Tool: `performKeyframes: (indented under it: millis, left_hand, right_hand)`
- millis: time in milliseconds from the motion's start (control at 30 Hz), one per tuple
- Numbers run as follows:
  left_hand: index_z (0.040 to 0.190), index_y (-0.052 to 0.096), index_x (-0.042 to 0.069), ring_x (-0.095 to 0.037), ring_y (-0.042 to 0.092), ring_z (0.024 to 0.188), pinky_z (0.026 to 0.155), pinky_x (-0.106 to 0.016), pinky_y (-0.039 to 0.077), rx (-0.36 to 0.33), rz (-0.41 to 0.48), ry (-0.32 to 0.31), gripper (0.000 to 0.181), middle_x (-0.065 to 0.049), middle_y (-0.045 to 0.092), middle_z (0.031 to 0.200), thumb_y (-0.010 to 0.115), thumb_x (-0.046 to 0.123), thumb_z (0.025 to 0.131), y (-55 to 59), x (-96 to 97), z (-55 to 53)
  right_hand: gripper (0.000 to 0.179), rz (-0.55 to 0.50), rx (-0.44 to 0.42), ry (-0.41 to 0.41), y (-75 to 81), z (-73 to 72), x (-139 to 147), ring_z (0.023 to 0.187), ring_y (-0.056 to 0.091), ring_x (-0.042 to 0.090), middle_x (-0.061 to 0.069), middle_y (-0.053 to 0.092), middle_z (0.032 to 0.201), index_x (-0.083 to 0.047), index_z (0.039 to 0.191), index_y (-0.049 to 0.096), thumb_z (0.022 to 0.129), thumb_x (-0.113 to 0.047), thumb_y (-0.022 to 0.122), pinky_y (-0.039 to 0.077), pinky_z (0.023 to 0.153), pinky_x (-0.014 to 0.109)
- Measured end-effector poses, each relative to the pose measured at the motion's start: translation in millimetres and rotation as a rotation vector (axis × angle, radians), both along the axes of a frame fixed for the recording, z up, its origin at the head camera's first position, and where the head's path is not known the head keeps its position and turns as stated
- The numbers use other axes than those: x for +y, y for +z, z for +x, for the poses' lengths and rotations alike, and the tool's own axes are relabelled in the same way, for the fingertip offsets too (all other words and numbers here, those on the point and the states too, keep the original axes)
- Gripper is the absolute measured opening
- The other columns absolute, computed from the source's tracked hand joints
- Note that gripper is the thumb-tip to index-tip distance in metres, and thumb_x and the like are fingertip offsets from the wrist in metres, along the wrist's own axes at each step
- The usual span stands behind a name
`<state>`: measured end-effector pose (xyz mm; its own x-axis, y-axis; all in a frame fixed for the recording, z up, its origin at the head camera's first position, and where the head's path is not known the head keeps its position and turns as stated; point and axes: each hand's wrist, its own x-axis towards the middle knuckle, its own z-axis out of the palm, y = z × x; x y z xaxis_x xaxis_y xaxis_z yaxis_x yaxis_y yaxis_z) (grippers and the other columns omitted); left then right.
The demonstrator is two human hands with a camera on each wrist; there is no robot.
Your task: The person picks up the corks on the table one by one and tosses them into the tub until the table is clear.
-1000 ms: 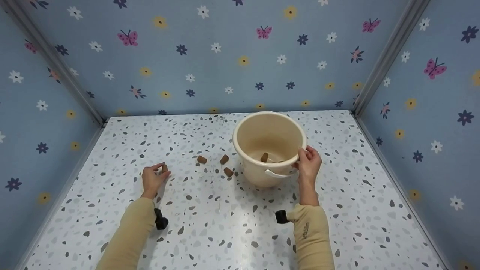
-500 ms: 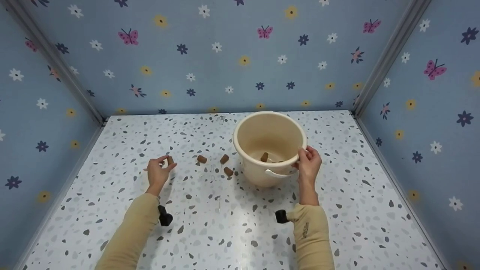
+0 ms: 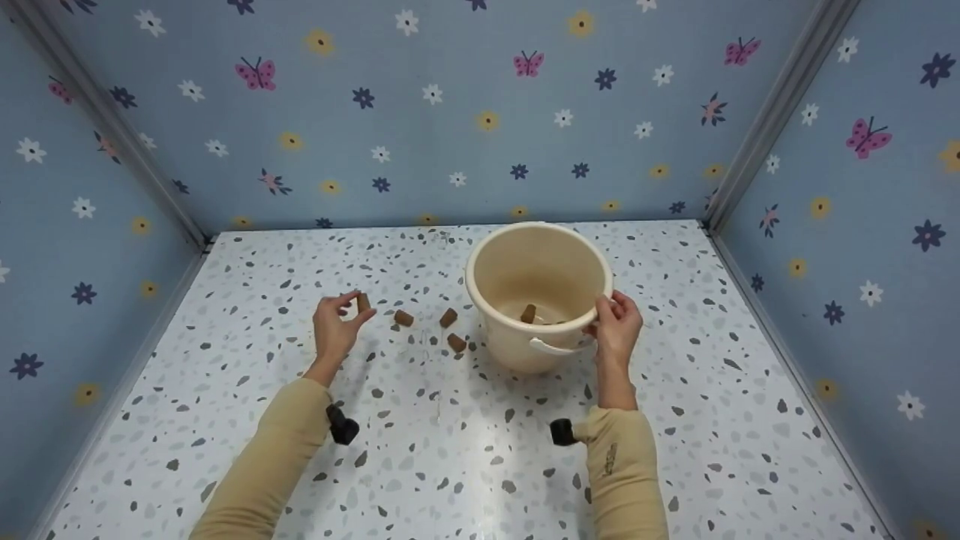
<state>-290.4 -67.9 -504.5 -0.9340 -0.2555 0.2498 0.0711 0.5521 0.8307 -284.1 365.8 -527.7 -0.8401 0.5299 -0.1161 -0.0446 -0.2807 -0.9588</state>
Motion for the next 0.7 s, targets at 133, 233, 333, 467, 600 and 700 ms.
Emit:
performKeyframes:
  millis: [133, 233, 333, 467, 600, 700]
  left_hand:
    - [0.107, 0.064, 0.003, -0.026, 0.048, 0.090, 0.076, -0.037, 0.040, 0.049, 0.016, -0.039, 0.037, -0.016, 0.052, 0.099, 0.073, 0.016, 0.073, 9.7, 10.8, 0.7]
    - [0.106, 0.064, 0.003, -0.023, 0.048, 0.086, 0.074, -0.035, 0.041, 0.106, 0.026, -0.082, 0.037, -0.015, 0.052, 0.097, 0.073, 0.016, 0.073, 19.4, 21.1, 3.5]
    - [0.106, 0.065, 0.004, -0.022, 0.048, 0.085, 0.074, -0.034, 0.041, 0.152, 0.027, -0.116, 0.037, -0.012, 0.051, 0.093, 0.074, 0.017, 0.072, 28.8, 31.6, 6.7]
    - [0.106, 0.065, 0.004, -0.022, 0.047, 0.084, 0.074, -0.035, 0.041, 0.184, 0.046, -0.163, 0.038, -0.012, 0.051, 0.092, 0.074, 0.018, 0.071, 38.6, 42.9, 11.3]
    - [0.106, 0.065, 0.005, -0.021, 0.046, 0.082, 0.074, -0.037, 0.041, 0.224, 0.061, -0.217, 0.039, -0.013, 0.050, 0.091, 0.074, 0.019, 0.071, 47.9, 54.1, 16.8]
    - [0.107, 0.065, 0.007, -0.019, 0.045, 0.081, 0.073, -0.035, 0.040, 0.250, 0.047, -0.248, 0.039, -0.009, 0.049, 0.089, 0.074, 0.020, 0.071, 54.8, 63.7, 20.7]
  right_hand:
    - [0.035, -0.010, 0.014, -0.008, 36.0, 20.3, -24.6, 0.069, 0.060, 0.018, 0.010, 0.062, 0.089, 0.001, 0.109, 0.054, 0.079, -0.014, 0.066, 0.047, 0.046, 0.025]
    - [0.039, -0.002, 0.024, -0.008, 20.3, 11.0, -15.1, 0.072, 0.061, 0.019, 0.010, 0.062, 0.093, -0.001, 0.110, 0.054, 0.078, -0.017, 0.068, 0.048, 0.047, 0.025]
    - [0.049, 0.003, 0.042, -0.010, -28.1, -17.2, 15.1, 0.076, 0.061, 0.019, 0.011, 0.061, 0.100, -0.006, 0.114, 0.054, 0.074, -0.027, 0.073, 0.049, 0.050, 0.028]
    - [0.048, -0.033, 0.070, 0.015, -44.5, -25.6, 27.3, 0.075, 0.062, 0.019, 0.009, 0.062, 0.098, -0.008, 0.112, 0.056, 0.072, -0.026, 0.074, 0.050, 0.050, 0.031]
    - [0.038, -0.023, 0.011, 0.008, 8.6, 4.9, -4.8, 0.074, 0.061, 0.018, 0.007, 0.062, 0.093, -0.006, 0.111, 0.055, 0.078, -0.018, 0.069, 0.050, 0.052, 0.030]
    - [0.035, -0.028, 0.016, -0.005, 15.7, 8.9, -9.6, 0.072, 0.061, 0.019, 0.007, 0.063, 0.091, -0.005, 0.109, 0.056, 0.079, -0.017, 0.068, 0.049, 0.050, 0.030]
